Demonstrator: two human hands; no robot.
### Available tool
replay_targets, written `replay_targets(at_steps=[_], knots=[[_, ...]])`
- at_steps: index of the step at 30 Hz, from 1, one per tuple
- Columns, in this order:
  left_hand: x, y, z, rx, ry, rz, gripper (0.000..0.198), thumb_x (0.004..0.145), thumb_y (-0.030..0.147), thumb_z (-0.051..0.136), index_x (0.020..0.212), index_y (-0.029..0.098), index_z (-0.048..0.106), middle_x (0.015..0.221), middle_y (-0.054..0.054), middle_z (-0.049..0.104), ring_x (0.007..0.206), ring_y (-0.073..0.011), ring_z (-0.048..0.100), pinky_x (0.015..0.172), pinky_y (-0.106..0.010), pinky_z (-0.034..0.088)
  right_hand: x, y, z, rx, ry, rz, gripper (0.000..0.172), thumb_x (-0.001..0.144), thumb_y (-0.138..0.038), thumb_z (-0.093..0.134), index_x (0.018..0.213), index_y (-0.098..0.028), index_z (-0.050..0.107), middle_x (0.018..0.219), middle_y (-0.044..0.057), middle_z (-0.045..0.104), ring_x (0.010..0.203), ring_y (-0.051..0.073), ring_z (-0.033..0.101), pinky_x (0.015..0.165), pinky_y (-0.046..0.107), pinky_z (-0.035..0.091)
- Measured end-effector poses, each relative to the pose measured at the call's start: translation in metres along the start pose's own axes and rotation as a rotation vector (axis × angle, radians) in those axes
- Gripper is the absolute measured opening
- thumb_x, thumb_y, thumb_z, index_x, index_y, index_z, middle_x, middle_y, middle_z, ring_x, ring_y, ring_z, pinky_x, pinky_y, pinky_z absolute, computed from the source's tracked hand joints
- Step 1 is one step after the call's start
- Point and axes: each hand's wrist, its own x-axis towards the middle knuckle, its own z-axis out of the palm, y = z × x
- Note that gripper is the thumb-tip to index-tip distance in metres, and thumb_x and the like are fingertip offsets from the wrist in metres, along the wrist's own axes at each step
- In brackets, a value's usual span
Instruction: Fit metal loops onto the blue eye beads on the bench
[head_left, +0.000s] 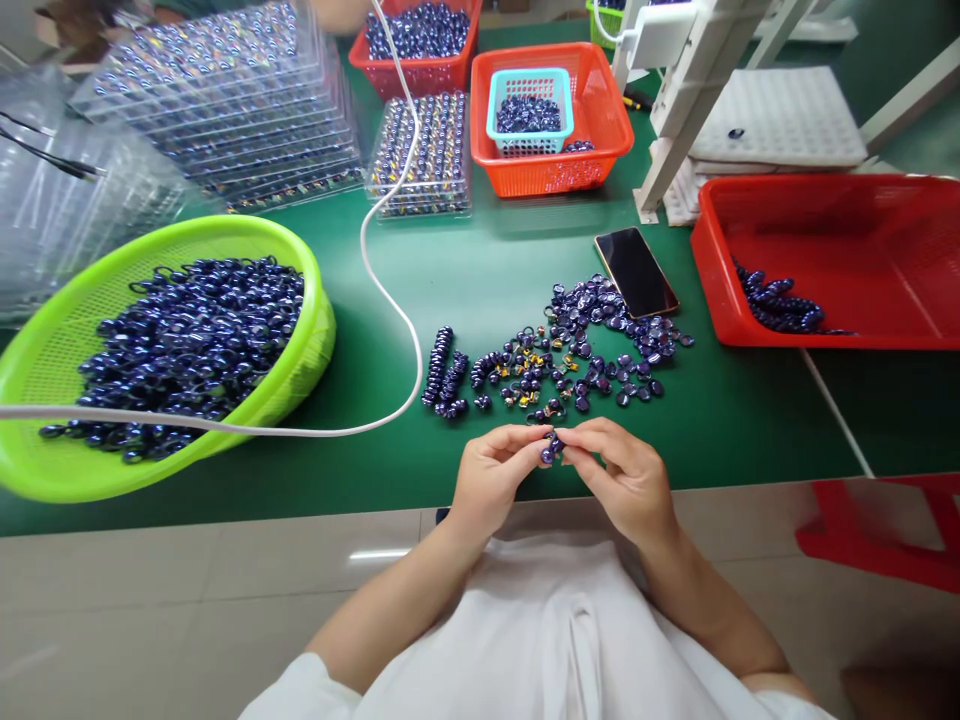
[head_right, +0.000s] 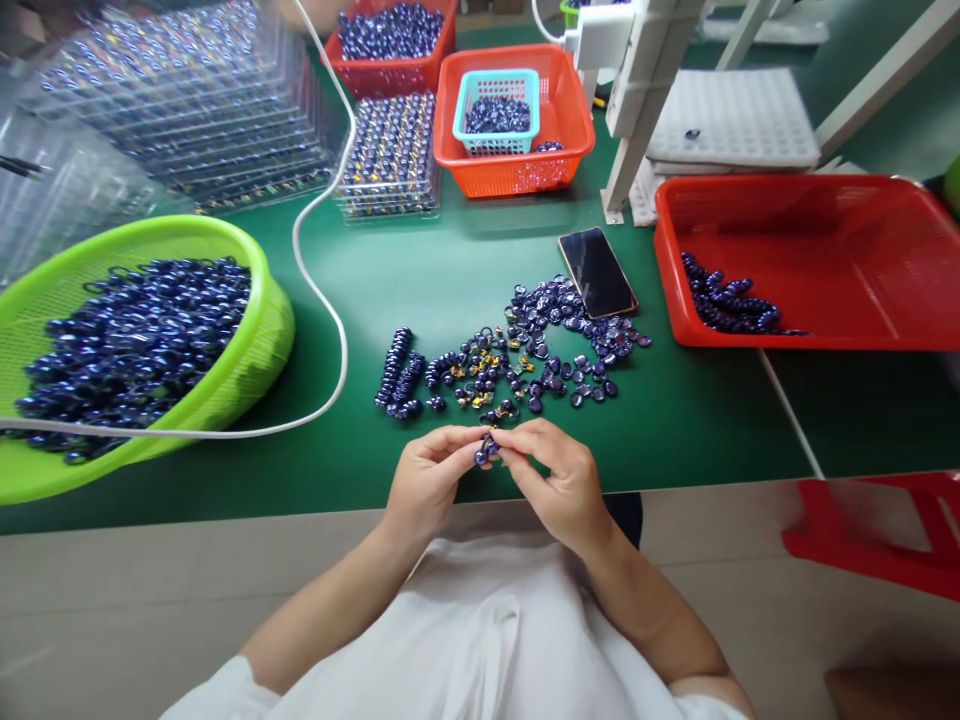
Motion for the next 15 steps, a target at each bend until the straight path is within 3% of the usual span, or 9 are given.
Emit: replay_targets(at_steps=[7,15], knots=[[-0.0076,0.0121,0.0063,0.187,0.109,0.068,0.017,0.068,0.023,0.084,0.084,0.019,0.082,0.088,-0.007,0.081,0.079,-0.0206,0.075,0.077,-0.03,0.062,-0.0034,0.0051,-0.0009,0.029,-0.02,0.109,0.019,0.092,-0.02,0.063,0.107,-0.027,0.072,0.091,0.003,0.07,0.079,0.015,0.069,0.073,0.029,0.058],[-0.0069,0.0055,0.0024,0.323,0.068,0.207,0.016,0.077,0.022,0.077,0.092,0.021,0.082,0.092,-0.006,0.081,0.083,-0.0224,0.076,0.078,-0.031,0.062,-0.0053,0.0053,0.002,0.067,0.0,0.182,0.015,0.092,-0.023,0.064,0.104,-0.027,0.073,0.091,0.003,0.069,0.073,0.014,0.068,0.069,0.027,0.059]])
